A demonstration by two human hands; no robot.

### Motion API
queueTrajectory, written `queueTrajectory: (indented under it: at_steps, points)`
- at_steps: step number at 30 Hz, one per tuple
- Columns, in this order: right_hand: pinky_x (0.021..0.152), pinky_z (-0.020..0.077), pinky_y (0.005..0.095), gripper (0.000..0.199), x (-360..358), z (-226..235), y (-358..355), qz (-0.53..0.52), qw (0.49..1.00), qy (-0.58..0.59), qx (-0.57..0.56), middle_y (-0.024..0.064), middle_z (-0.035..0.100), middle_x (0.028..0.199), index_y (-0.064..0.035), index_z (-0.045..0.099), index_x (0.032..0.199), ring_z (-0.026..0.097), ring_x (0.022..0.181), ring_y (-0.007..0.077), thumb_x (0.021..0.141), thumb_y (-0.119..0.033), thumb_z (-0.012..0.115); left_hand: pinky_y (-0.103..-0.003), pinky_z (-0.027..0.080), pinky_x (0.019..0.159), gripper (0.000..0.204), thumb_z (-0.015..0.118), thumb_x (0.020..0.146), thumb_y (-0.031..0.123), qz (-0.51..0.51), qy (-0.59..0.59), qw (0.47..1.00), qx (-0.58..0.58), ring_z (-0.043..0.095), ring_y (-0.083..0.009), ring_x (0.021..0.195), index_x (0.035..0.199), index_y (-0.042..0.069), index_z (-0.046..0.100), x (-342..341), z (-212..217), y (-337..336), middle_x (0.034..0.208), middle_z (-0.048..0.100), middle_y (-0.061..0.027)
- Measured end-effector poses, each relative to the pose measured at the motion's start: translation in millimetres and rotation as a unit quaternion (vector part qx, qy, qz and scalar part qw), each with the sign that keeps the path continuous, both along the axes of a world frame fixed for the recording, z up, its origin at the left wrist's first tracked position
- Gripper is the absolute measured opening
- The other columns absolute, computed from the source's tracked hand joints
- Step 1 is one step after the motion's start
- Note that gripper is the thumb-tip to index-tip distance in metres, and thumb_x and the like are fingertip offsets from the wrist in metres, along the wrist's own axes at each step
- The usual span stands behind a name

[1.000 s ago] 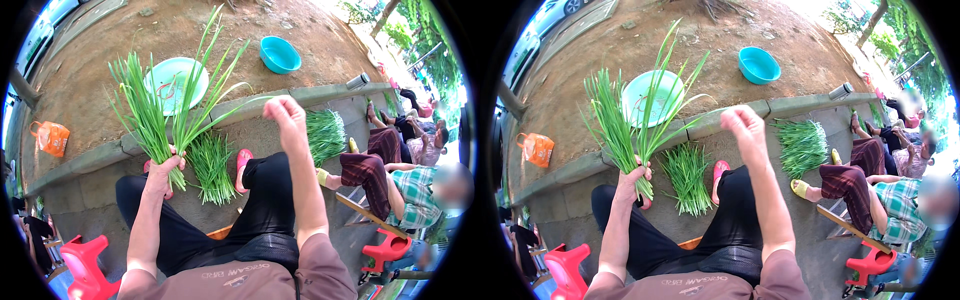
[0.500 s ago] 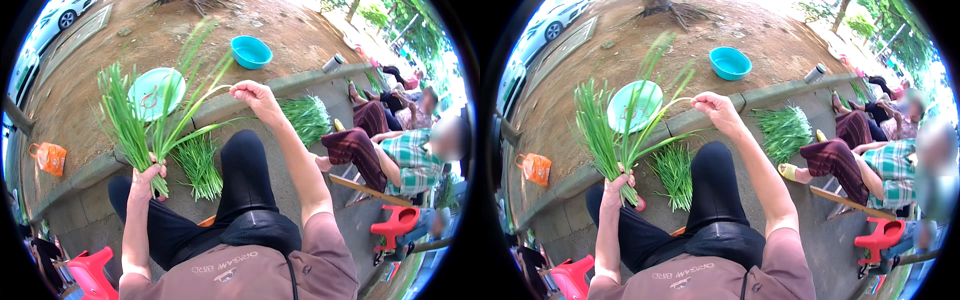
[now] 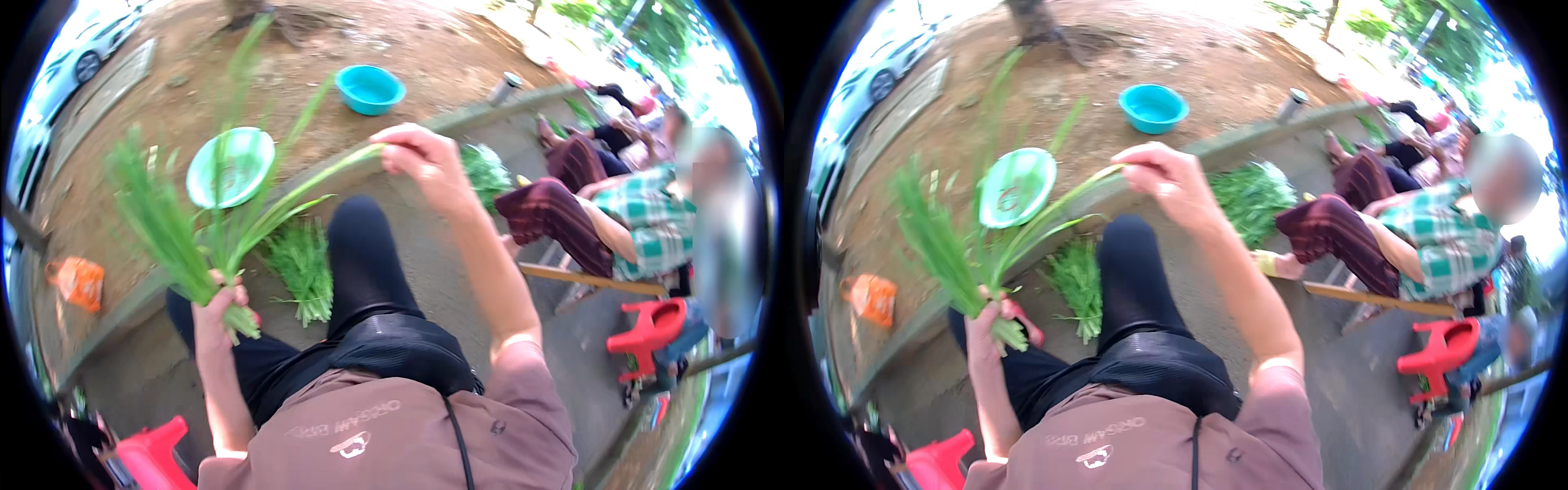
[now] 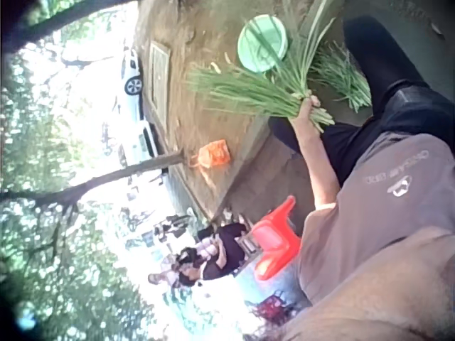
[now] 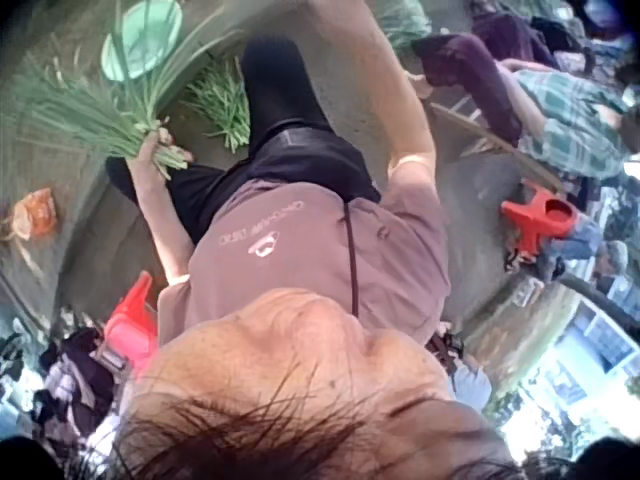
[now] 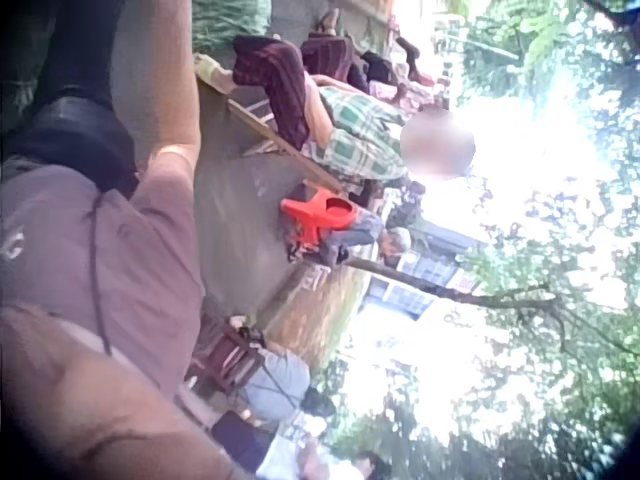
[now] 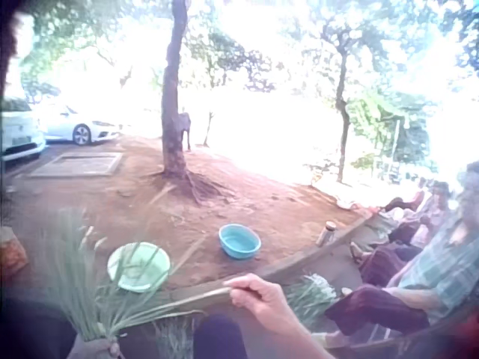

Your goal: The person holds bundles of chives and plucks individual blades from them by hand.

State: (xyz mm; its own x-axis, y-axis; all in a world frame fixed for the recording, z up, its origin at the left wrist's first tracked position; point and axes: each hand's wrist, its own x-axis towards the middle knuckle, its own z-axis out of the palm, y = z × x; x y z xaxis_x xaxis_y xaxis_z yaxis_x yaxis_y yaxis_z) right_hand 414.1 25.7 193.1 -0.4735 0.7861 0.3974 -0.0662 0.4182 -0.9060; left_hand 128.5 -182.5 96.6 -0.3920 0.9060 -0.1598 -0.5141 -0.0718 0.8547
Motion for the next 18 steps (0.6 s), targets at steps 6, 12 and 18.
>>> queueTrajectory:
  at_steps: [6,12,18]
  points:
    - [0.068,0.0439,0.0199,0.017,12,4,-2,0.014,0.999,0.036,0.013,-0.0018,0.056,0.08,-0.0033,0.064,0.101,0.051,0.073,0.0056,0.086,0.0,0.057,-0.029,0.046,0.06,0.023,0.062,0.075,-0.004,-0.014,-0.02,0.999,0.043,0.057,-0.0188,0.066,0.092,0.007,0.052,7,0,-7,0.089,0.058,-0.0147]
    - [0.065,0.0424,0.0186,0.015,-1,-1,7,-0.041,0.998,0.009,0.041,-0.0029,0.056,0.078,-0.0048,0.062,0.101,0.051,0.072,0.0047,0.085,-0.003,0.061,-0.03,0.047,0.061,0.022,0.061,0.075,-0.006,-0.015,-0.02,0.998,0.063,0.057,-0.0192,0.067,0.091,0.006,0.052,4,3,-9,0.088,0.058,-0.0148]
    - [0.064,0.0423,0.0195,0.009,-12,-14,28,-0.044,0.996,0.07,0.023,-0.0019,0.056,0.076,-0.0022,0.06,0.093,0.052,0.07,0.0048,0.088,-0.009,0.058,-0.031,0.047,0.062,0.022,0.06,0.075,-0.007,-0.019,-0.018,0.998,0.063,0.057,-0.0195,0.067,0.092,0.005,0.052,7,7,-3,0.089,0.057,-0.015]
